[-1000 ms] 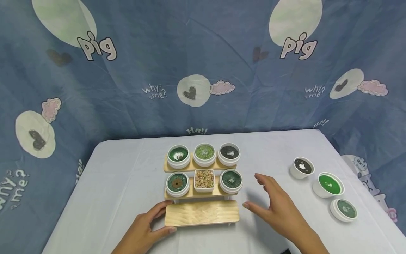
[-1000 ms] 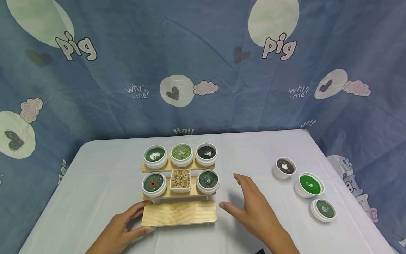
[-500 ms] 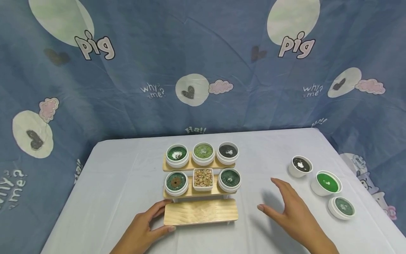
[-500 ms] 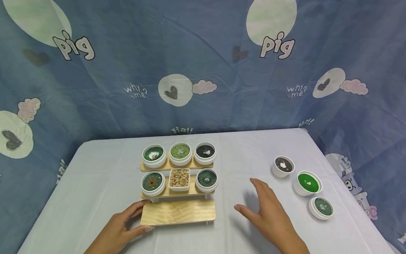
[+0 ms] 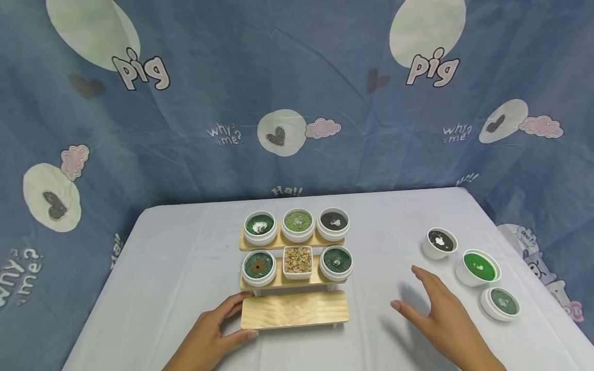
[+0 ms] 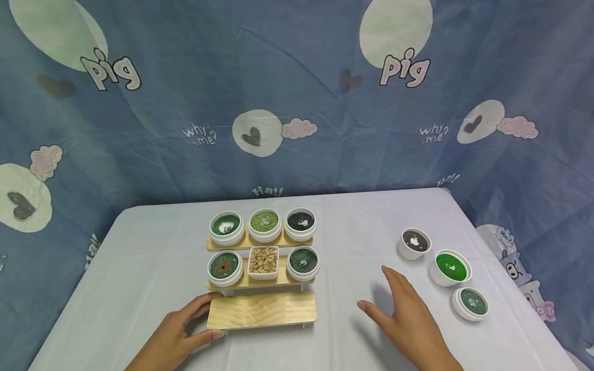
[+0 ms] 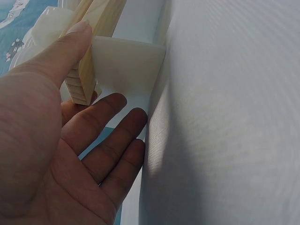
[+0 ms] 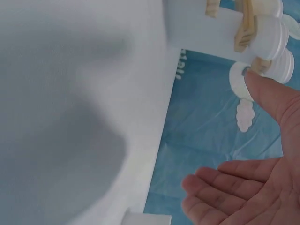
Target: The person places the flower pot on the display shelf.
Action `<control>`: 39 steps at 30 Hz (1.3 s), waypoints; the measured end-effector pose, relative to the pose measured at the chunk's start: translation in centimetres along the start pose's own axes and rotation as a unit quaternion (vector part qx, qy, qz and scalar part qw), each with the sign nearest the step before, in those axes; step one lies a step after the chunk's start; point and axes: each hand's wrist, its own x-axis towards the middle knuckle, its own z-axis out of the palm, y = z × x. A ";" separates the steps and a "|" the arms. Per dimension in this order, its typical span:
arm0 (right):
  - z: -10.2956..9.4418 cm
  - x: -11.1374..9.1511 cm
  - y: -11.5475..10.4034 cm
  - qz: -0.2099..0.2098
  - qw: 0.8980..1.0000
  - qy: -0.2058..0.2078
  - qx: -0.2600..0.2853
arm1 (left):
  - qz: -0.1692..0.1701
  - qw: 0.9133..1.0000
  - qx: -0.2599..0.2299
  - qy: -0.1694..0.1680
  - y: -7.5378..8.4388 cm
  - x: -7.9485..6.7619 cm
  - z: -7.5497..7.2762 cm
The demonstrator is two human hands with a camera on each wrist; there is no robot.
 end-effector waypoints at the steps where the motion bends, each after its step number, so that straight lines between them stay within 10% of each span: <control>1: -0.1 0.0 0.1 0.002 1.000 0.003 -0.002 | -0.001 1.000 0.000 0.000 0.0 0.0 0.0; 39: -1.5 -1.2 2.0 0.062 0.998 -0.006 -0.022 | -0.002 1.000 -0.001 -0.003 0.0 0.0 0.0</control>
